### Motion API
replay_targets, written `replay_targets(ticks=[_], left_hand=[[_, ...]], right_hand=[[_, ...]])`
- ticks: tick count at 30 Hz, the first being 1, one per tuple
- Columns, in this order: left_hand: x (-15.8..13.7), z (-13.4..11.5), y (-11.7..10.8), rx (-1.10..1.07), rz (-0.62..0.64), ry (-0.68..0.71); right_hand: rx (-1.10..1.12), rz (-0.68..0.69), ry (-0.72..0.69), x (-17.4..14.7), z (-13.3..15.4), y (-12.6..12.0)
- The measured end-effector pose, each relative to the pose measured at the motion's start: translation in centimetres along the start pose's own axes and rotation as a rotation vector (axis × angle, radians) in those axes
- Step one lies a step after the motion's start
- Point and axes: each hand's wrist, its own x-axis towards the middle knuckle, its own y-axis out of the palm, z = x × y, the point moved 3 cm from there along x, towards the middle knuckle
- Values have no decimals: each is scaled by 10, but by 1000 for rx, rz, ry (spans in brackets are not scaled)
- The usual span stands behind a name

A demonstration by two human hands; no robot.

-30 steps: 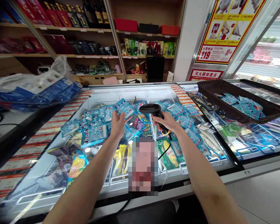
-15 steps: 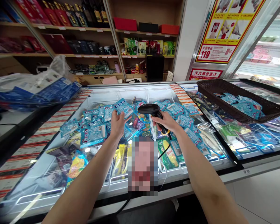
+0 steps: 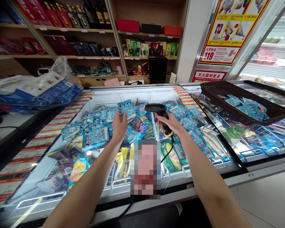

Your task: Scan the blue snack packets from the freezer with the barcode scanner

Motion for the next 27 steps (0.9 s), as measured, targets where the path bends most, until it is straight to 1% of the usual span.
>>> replay_targets(ticks=[3,5,10,14,16,19,22,24,27], left_hand=[[4,-16,-11,267,-2,87],[8,-19,-20,358,-13,106],[16,-4,-43,405,-84,65],[19,2,-51,469,-115,63],[18,-1,-52,551,-117,76],[13,-9,-53,705,-157,69],[5,-19,-49,785,-184,151],[-1,-26,-41,790,-125,253],[-9,-33,-25,760,30,399]], right_hand=[[6,-92,0,2,-1,-6],[4,-172,-14,3,0,-9],[-21,-381,-126,0,10,-21],[-44,-470,-171,-4,20,-37],[-36,-487,-159,-6,24,-46],[-21,-459,-123,-10,28,-55],[-46,-415,-73,-17,27,-59],[-61,-401,-49,-21,22,-62],[-37,-406,-36,-25,11,-66]])
